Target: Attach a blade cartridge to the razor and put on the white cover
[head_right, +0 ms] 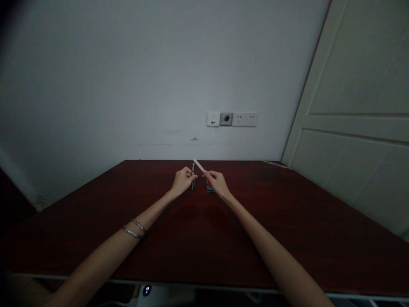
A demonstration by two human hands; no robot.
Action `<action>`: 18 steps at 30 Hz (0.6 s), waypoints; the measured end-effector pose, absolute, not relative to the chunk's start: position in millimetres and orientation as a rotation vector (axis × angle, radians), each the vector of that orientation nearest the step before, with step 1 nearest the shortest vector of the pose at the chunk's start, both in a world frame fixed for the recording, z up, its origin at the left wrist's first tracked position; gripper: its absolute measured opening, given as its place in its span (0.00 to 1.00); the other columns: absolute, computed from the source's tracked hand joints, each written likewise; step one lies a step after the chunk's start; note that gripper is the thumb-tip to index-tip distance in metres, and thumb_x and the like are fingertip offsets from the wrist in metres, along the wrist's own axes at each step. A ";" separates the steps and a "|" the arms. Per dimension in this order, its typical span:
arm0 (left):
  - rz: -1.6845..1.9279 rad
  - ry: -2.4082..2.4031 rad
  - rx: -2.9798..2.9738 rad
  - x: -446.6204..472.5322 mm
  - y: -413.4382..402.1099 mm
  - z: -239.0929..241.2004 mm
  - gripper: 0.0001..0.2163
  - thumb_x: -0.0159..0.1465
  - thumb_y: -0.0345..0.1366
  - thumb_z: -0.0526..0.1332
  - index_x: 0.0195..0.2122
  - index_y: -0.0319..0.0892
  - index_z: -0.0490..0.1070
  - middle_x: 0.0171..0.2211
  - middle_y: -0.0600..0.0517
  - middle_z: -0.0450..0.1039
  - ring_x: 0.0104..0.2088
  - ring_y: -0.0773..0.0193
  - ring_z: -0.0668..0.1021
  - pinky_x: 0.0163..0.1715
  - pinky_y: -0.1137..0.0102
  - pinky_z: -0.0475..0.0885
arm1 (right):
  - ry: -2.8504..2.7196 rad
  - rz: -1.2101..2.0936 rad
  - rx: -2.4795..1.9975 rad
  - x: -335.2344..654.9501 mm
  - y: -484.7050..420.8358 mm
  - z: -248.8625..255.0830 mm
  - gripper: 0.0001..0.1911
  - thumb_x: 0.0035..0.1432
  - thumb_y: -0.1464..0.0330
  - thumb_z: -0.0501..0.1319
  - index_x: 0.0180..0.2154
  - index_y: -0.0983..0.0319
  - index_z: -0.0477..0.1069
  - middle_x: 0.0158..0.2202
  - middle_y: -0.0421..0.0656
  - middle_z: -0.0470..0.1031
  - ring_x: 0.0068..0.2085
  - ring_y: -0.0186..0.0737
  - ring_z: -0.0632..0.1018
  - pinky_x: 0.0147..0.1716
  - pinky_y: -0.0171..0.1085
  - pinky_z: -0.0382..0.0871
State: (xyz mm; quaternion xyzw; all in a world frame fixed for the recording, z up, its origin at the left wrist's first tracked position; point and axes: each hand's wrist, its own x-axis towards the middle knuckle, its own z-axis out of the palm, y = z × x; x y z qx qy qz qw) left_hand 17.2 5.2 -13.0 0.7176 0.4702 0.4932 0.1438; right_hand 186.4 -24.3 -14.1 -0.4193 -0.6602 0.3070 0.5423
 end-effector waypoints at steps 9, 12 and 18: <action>1.447 1.339 1.907 17.4 5.3 -6.2 0.09 0.50 0.33 0.64 0.23 0.40 0.63 0.17 0.56 0.69 0.19 0.68 0.72 0.21 0.75 0.62 | -1.456 0.680 -0.949 182.5 -22.2 -24.7 0.23 0.50 0.50 0.56 0.24 0.64 0.71 0.15 0.36 0.61 0.17 0.28 0.61 0.15 0.30 0.52; 1.433 1.307 1.934 18.8 3.2 -6.0 0.08 0.50 0.33 0.64 0.23 0.40 0.63 0.17 0.55 0.70 0.20 0.68 0.73 0.21 0.75 0.62 | -1.462 0.658 -0.945 180.6 -23.1 -22.5 0.23 0.49 0.51 0.57 0.24 0.64 0.72 0.15 0.36 0.61 0.17 0.28 0.61 0.15 0.30 0.53; 1.440 1.312 1.917 19.2 2.5 -6.2 0.07 0.51 0.32 0.63 0.23 0.39 0.63 0.18 0.55 0.70 0.19 0.67 0.73 0.22 0.75 0.63 | -1.441 0.648 -0.940 181.0 -23.4 -20.3 0.22 0.49 0.51 0.58 0.24 0.65 0.72 0.14 0.36 0.61 0.16 0.27 0.60 0.14 0.30 0.51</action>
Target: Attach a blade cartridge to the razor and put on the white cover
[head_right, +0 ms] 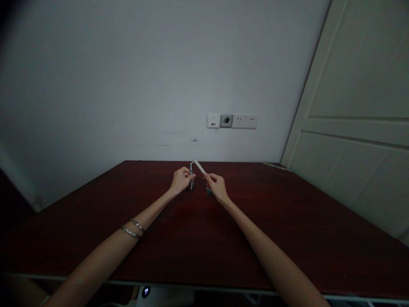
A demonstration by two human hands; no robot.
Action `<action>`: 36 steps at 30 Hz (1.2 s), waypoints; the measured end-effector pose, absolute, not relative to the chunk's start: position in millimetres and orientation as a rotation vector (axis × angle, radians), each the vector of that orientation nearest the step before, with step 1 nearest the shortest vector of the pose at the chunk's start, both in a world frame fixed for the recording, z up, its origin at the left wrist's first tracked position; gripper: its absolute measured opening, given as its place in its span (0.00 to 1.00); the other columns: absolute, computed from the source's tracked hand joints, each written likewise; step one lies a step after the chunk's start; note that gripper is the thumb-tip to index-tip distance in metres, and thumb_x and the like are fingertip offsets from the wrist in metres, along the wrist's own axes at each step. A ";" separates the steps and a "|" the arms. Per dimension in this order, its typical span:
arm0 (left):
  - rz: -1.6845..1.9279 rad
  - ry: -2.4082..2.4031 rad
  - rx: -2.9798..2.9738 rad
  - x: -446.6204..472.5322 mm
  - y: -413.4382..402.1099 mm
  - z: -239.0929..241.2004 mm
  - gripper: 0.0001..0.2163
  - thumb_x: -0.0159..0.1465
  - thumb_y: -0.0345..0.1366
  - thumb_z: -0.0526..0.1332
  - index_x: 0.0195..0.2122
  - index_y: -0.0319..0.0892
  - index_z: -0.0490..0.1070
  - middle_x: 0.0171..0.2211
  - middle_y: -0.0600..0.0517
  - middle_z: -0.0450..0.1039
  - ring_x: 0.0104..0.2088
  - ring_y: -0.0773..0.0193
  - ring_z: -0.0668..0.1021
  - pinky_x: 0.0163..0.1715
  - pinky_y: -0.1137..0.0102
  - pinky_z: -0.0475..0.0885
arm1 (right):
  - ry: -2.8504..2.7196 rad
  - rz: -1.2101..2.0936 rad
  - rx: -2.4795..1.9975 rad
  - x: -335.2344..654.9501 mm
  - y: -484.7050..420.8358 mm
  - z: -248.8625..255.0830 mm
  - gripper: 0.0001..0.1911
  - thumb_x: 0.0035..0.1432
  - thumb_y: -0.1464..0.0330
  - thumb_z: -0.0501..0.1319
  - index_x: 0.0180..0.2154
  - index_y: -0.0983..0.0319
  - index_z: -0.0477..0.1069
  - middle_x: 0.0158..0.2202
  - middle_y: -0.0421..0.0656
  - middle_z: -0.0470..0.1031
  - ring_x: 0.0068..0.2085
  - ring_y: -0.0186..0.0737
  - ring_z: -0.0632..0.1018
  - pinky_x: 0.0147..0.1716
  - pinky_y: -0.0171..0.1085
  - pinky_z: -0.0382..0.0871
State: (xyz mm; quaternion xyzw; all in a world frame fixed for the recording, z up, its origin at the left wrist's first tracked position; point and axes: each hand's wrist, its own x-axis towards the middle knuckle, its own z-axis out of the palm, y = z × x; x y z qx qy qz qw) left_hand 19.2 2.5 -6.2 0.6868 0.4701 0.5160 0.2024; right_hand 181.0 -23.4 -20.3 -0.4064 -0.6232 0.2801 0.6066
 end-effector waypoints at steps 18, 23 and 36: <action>1.180 0.711 1.523 12.4 -2.1 2.2 0.08 0.58 0.33 0.59 0.37 0.36 0.66 0.33 0.45 0.75 0.31 0.64 0.78 0.28 0.74 0.71 | -1.118 1.251 -0.730 162.1 -38.6 -13.0 0.20 0.47 0.51 0.60 0.25 0.64 0.67 0.14 0.32 0.58 0.11 0.22 0.55 0.09 0.25 0.42; 1.132 0.633 1.478 13.5 -0.7 -0.8 0.11 0.55 0.36 0.63 0.37 0.36 0.68 0.31 0.47 0.74 0.29 0.66 0.77 0.29 0.73 0.72 | -1.133 1.336 -0.703 149.2 -47.5 -14.4 0.21 0.45 0.51 0.61 0.24 0.64 0.64 0.13 0.32 0.59 0.11 0.21 0.55 0.08 0.25 0.42; 1.131 0.712 1.554 15.5 -0.2 -1.2 0.08 0.58 0.32 0.59 0.38 0.36 0.66 0.31 0.47 0.75 0.27 0.66 0.78 0.26 0.72 0.72 | -1.024 1.185 -0.789 139.5 -53.0 -29.3 0.21 0.46 0.50 0.59 0.23 0.62 0.63 0.13 0.31 0.57 0.11 0.22 0.54 0.08 0.26 0.43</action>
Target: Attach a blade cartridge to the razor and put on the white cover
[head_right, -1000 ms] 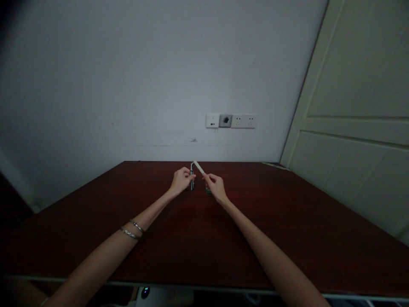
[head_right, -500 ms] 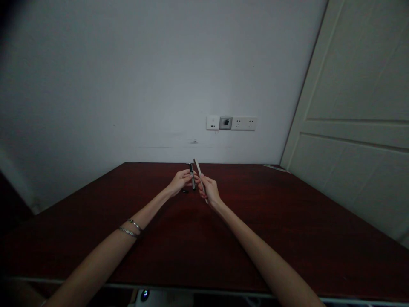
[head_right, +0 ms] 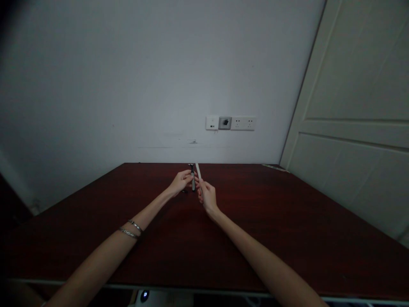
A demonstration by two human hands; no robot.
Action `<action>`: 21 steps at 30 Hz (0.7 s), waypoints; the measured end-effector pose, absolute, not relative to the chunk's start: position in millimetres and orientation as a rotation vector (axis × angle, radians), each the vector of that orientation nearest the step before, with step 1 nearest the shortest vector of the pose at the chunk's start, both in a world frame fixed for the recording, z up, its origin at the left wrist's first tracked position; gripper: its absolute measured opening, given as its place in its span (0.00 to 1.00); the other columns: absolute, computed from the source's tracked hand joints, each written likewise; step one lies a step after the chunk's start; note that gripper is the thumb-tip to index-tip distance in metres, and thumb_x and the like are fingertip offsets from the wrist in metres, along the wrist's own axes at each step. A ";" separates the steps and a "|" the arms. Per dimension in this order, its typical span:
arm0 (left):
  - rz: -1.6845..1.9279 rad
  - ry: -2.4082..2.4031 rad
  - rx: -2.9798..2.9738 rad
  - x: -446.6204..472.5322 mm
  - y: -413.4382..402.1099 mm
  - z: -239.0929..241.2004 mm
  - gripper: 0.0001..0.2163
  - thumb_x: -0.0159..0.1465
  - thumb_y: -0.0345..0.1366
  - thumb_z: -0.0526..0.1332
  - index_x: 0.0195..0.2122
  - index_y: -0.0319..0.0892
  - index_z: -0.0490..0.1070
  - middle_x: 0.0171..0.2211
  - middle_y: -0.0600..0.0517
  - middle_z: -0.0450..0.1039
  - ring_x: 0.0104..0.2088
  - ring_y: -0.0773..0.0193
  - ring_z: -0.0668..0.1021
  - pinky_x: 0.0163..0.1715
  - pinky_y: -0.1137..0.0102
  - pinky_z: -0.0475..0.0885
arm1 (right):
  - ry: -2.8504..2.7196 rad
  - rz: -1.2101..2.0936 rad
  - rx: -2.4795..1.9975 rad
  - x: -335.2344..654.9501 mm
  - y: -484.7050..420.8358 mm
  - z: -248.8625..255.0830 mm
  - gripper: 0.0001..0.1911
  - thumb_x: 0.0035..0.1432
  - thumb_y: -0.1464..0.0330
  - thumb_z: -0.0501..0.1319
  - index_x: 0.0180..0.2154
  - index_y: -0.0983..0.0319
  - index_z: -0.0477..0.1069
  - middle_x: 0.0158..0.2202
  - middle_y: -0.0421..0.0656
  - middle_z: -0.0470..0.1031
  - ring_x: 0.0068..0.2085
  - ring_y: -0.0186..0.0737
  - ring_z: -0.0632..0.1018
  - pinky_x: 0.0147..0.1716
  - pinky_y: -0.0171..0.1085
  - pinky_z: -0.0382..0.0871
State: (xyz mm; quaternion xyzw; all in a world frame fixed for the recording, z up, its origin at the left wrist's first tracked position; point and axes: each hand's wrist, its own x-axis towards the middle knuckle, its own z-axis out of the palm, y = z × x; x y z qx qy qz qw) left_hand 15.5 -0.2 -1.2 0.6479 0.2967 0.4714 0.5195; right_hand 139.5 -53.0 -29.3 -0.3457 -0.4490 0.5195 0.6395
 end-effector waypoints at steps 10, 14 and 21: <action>1.249 0.834 1.700 23.0 2.0 -1.8 0.05 0.56 0.26 0.57 0.34 0.35 0.67 0.24 0.50 0.74 0.23 0.66 0.78 0.24 0.74 0.72 | -1.047 1.080 -0.790 138.4 -64.4 -12.8 0.15 0.47 0.56 0.59 0.29 0.61 0.64 0.16 0.30 0.58 0.12 0.22 0.55 0.08 0.24 0.43; 1.282 0.890 1.726 23.9 -1.4 0.3 0.06 0.56 0.24 0.56 0.34 0.35 0.68 0.24 0.51 0.74 0.22 0.67 0.77 0.23 0.75 0.72 | -1.085 1.039 -0.807 139.9 -59.5 -14.8 0.16 0.47 0.55 0.59 0.31 0.62 0.65 0.17 0.31 0.58 0.13 0.22 0.55 0.08 0.24 0.45; 1.301 0.953 1.739 23.1 -1.1 2.4 0.08 0.56 0.22 0.55 0.35 0.35 0.69 0.23 0.52 0.74 0.21 0.68 0.77 0.22 0.75 0.72 | -1.147 0.998 -0.892 137.9 -67.9 -30.2 0.17 0.49 0.55 0.58 0.32 0.62 0.67 0.18 0.32 0.58 0.14 0.24 0.57 0.09 0.25 0.48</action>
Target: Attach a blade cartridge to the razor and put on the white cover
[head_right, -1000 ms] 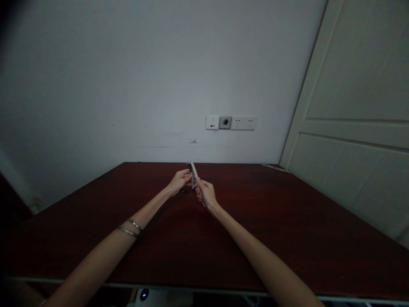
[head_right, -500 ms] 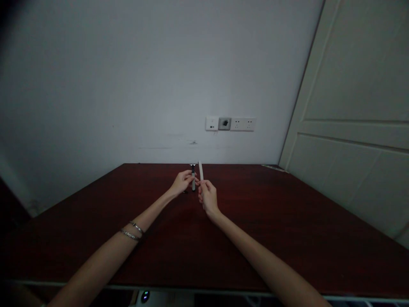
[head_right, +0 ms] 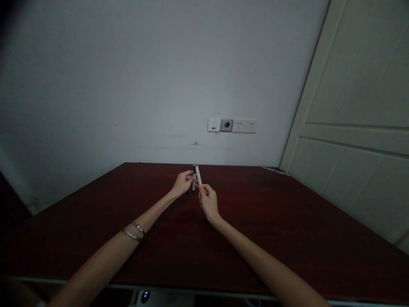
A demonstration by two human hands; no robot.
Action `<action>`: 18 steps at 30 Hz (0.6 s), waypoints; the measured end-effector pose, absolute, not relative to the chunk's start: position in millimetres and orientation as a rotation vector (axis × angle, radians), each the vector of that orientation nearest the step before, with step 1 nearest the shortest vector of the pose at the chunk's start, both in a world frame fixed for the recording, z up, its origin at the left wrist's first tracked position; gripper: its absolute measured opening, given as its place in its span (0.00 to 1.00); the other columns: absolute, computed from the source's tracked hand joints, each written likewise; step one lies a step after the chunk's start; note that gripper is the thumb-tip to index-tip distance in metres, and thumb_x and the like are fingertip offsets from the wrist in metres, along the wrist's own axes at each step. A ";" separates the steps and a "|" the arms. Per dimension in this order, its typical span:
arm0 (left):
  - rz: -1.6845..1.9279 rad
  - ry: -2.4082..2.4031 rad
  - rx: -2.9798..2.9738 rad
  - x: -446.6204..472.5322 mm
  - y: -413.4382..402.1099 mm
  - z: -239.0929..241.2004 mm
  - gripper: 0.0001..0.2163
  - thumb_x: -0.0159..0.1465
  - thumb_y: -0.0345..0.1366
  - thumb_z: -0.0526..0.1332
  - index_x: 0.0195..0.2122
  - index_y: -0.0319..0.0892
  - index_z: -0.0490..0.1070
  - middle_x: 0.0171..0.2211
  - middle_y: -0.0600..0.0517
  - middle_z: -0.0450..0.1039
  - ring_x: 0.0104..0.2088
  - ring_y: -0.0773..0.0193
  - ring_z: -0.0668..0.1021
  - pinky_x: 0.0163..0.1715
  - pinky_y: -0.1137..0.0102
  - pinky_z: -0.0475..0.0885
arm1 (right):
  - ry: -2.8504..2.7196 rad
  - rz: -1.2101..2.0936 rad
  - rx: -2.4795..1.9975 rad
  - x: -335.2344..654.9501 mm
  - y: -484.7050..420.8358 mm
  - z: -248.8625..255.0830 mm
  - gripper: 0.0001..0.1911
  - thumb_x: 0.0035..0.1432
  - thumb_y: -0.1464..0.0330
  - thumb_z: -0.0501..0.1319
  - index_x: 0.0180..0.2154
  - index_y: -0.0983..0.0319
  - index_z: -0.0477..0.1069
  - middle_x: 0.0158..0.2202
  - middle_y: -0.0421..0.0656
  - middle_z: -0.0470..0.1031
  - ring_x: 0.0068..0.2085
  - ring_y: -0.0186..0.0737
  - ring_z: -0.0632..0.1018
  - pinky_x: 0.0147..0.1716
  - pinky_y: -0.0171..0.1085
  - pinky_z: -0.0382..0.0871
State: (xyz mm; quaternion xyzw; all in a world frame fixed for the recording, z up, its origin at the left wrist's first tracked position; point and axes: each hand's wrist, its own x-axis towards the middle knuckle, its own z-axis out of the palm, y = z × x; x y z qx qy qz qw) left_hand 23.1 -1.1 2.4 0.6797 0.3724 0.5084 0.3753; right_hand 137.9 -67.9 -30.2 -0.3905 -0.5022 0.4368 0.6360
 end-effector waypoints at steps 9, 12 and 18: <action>1.352 0.949 1.734 23.1 -7.2 9.3 0.07 0.55 0.21 0.55 0.33 0.35 0.69 0.22 0.52 0.74 0.22 0.68 0.77 0.23 0.76 0.72 | -1.147 0.983 -0.870 133.2 -66.5 -23.1 0.17 0.49 0.55 0.58 0.31 0.62 0.66 0.18 0.32 0.58 0.14 0.24 0.57 0.09 0.25 0.48; 1.368 0.971 1.725 20.4 -4.2 9.5 0.08 0.55 0.22 0.55 0.35 0.35 0.69 0.22 0.52 0.74 0.21 0.68 0.77 0.22 0.75 0.72 | -1.147 1.037 -0.896 132.4 -73.2 -28.9 0.17 0.48 0.54 0.59 0.32 0.62 0.67 0.18 0.32 0.58 0.14 0.24 0.57 0.10 0.25 0.47; 1.385 1.004 1.799 20.1 -3.3 6.0 0.08 0.53 0.21 0.56 0.32 0.36 0.70 0.22 0.52 0.74 0.24 0.67 0.77 0.26 0.75 0.72 | -1.075 1.181 -0.790 131.0 -70.5 -15.3 0.17 0.46 0.55 0.59 0.31 0.62 0.66 0.15 0.30 0.56 0.12 0.22 0.53 0.09 0.25 0.41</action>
